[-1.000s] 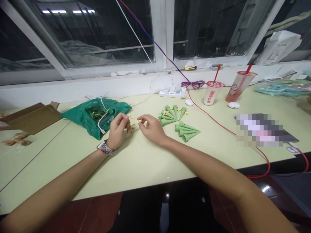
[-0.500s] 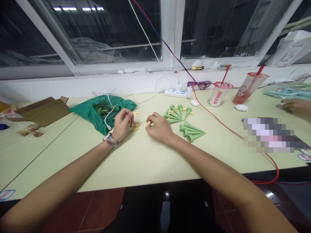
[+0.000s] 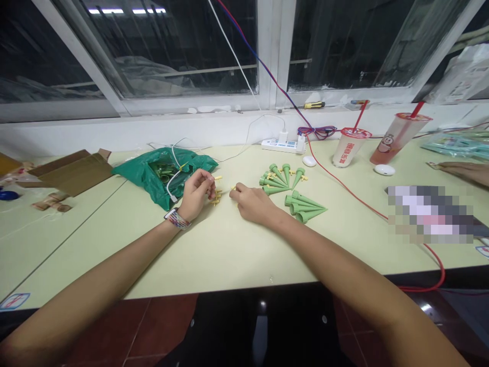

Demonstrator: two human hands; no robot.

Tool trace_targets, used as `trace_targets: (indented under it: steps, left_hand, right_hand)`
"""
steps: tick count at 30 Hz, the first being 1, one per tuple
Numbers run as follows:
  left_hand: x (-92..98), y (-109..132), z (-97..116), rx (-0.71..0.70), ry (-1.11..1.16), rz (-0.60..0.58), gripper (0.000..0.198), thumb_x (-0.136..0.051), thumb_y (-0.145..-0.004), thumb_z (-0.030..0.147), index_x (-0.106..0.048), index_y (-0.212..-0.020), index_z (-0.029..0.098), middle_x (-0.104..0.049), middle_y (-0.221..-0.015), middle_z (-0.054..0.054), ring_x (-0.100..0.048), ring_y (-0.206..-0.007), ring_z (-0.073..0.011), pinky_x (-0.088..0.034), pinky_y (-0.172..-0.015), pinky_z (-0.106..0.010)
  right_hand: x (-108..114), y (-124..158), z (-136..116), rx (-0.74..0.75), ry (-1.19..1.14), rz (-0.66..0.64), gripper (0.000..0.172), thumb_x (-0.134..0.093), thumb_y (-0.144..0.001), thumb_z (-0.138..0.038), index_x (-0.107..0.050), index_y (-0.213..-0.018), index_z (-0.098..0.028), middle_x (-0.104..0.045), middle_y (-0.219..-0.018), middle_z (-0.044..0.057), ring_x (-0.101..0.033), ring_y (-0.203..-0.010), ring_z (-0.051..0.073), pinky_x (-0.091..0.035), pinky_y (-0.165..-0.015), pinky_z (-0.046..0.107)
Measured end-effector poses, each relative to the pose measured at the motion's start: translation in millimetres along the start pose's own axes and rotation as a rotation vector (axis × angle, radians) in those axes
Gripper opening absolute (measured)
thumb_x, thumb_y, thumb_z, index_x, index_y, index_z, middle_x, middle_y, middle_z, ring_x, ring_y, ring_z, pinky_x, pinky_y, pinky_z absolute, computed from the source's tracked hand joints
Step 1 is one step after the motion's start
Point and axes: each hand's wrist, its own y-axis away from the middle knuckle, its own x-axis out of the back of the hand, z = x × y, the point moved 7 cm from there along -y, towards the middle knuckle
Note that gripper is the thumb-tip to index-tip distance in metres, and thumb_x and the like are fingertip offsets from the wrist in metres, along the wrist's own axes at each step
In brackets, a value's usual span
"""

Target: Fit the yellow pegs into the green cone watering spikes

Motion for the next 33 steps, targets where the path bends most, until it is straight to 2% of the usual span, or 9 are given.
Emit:
trace_targets:
  steps: [4,8,13,21,24,27,29,33]
  left_hand:
    - [-0.6,0.3,1.0,0.001,0.008,-0.001,0.025,-0.071,-0.089,0.039,-0.053,-0.088,0.021,-0.057,-0.068,0.005,-0.054,-0.047,-0.009,-0.044,-0.043,-0.02]
    - [-0.2,-0.3,0.5,-0.006,0.005,0.008,0.024,-0.071,-0.089,0.038,-0.053,-0.086,0.021,-0.057,-0.067,0.005,-0.054,-0.047,-0.0088,-0.043,-0.042,-0.02]
    - [0.0,-0.7,-0.5,-0.004,0.0,0.011,0.022,-0.069,-0.089,0.036,-0.053,-0.085,0.021,-0.058,-0.067,0.004,-0.055,-0.046,-0.0092,-0.042,-0.041,-0.02]
    - [-3.1,0.2,1.5,-0.003,-0.019,-0.018,0.023,-0.07,-0.089,0.037,-0.054,-0.085,0.022,-0.057,-0.065,0.004,-0.053,-0.047,-0.0102,-0.041,-0.042,-0.021]
    - [-7.0,-1.8,4.4,0.038,-0.047,-0.161,0.023,-0.071,-0.089,0.039,-0.058,-0.083,0.021,-0.056,-0.061,0.003,-0.05,-0.046,-0.0104,-0.04,-0.044,-0.022]
    - [-13.1,-1.2,7.8,0.117,-0.196,-0.467,0.028,-0.071,-0.089,0.041,-0.063,-0.074,0.019,-0.051,-0.055,0.003,-0.045,-0.046,-0.0099,-0.034,-0.045,-0.022]
    - [-10.0,-0.8,11.6,0.132,-0.335,-0.619,0.031,-0.072,-0.088,0.041,-0.067,-0.069,0.017,-0.051,-0.054,0.002,-0.043,-0.047,-0.0097,-0.03,-0.045,-0.022]
    - [5.0,-4.1,17.9,0.119,-0.548,-0.736,0.031,-0.073,-0.086,0.042,-0.073,-0.066,0.019,-0.054,-0.054,0.0,-0.044,-0.049,-0.0107,-0.028,-0.045,-0.022]
  right_hand:
    - [7.4,1.2,2.3,-0.033,-0.073,0.057,0.022,-0.051,-0.093,-0.016,-0.063,-0.111,-0.019,-0.068,-0.11,0.007,-0.062,-0.085,0.021,-0.035,-0.069,0.032]
    - [9.8,2.7,-1.6,0.033,-0.057,-0.01,0.015,-0.058,-0.085,-0.018,-0.064,-0.099,-0.02,-0.068,-0.106,0.005,-0.059,-0.076,0.018,-0.029,-0.064,0.033]
    - [5.2,1.5,5.9,0.046,-0.051,-0.031,0.016,-0.056,-0.091,-0.018,-0.066,-0.103,-0.02,-0.069,-0.112,0.005,-0.06,-0.079,0.017,-0.029,-0.064,0.032]
    - [0.7,-2.2,17.9,-0.062,0.021,0.036,0.022,-0.051,-0.1,-0.024,-0.069,-0.112,-0.02,-0.069,-0.114,0.006,-0.063,-0.082,0.018,-0.032,-0.064,0.031]
    - [0.4,-2.8,19.2,-0.101,0.045,0.03,0.025,-0.049,-0.103,-0.025,-0.07,-0.115,-0.021,-0.068,-0.116,0.007,-0.065,-0.084,0.019,-0.033,-0.065,0.031]
    - [0.5,-2.9,19.9,-0.13,0.047,0.027,0.025,-0.049,-0.103,-0.026,-0.07,-0.115,-0.022,-0.068,-0.117,0.008,-0.065,-0.085,0.02,-0.034,-0.065,0.032]
    - [0.7,-3.0,19.6,-0.138,0.044,0.032,0.024,-0.049,-0.102,-0.026,-0.069,-0.115,-0.022,-0.068,-0.116,0.008,-0.065,-0.086,0.02,-0.033,-0.064,0.032]
    - [1.2,-2.9,16.3,-0.131,0.037,0.05,0.024,-0.048,-0.101,-0.022,-0.068,-0.114,-0.021,-0.069,-0.114,0.008,-0.064,-0.083,0.02,-0.03,-0.063,0.033]
